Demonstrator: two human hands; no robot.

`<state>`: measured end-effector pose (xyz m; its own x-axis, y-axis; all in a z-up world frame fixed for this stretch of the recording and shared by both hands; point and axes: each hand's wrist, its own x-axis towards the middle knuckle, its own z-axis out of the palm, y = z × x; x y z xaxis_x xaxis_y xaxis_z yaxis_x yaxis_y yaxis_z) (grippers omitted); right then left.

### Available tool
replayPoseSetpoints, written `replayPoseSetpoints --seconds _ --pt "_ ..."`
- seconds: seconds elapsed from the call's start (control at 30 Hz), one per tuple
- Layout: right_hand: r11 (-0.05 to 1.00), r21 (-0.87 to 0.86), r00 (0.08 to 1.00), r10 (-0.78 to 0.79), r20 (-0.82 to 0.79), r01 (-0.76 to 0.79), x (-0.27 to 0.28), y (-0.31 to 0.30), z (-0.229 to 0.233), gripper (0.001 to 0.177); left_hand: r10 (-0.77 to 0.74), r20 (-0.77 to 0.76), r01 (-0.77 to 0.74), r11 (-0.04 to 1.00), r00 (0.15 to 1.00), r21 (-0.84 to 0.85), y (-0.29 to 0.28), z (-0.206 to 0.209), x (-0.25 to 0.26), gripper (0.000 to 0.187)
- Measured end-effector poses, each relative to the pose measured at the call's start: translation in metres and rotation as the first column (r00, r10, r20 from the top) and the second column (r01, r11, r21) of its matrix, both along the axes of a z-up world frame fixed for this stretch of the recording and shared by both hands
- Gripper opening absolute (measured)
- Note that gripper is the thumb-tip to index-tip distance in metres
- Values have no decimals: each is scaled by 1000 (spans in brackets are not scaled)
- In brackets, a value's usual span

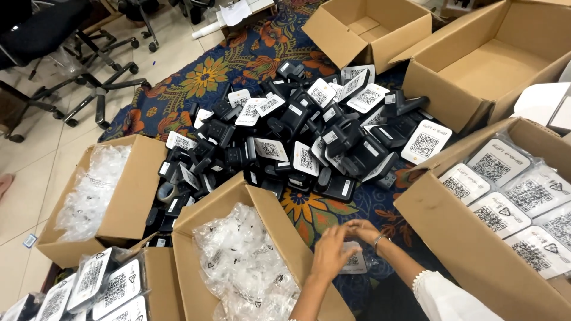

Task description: The person sorts and packs handheld electronic devices with QR codes into cardboard boxes.

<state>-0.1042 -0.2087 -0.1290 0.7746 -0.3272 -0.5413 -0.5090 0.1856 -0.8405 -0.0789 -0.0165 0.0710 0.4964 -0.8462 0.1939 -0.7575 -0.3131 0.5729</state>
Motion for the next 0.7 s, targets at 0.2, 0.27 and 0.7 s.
replayPoseSetpoints --seconds 0.2,0.27,0.7 --pt "961 158 955 -251 161 226 -5 9 -85 26 4 127 -34 971 992 237 -12 -78 13 45" --pt "946 60 940 -323 110 318 -21 17 -55 31 66 100 -94 950 993 297 -13 -85 17 45" --pt "807 556 863 -414 291 199 -97 41 182 119 -195 -978 -707 680 79 -193 -31 -93 -2 47"
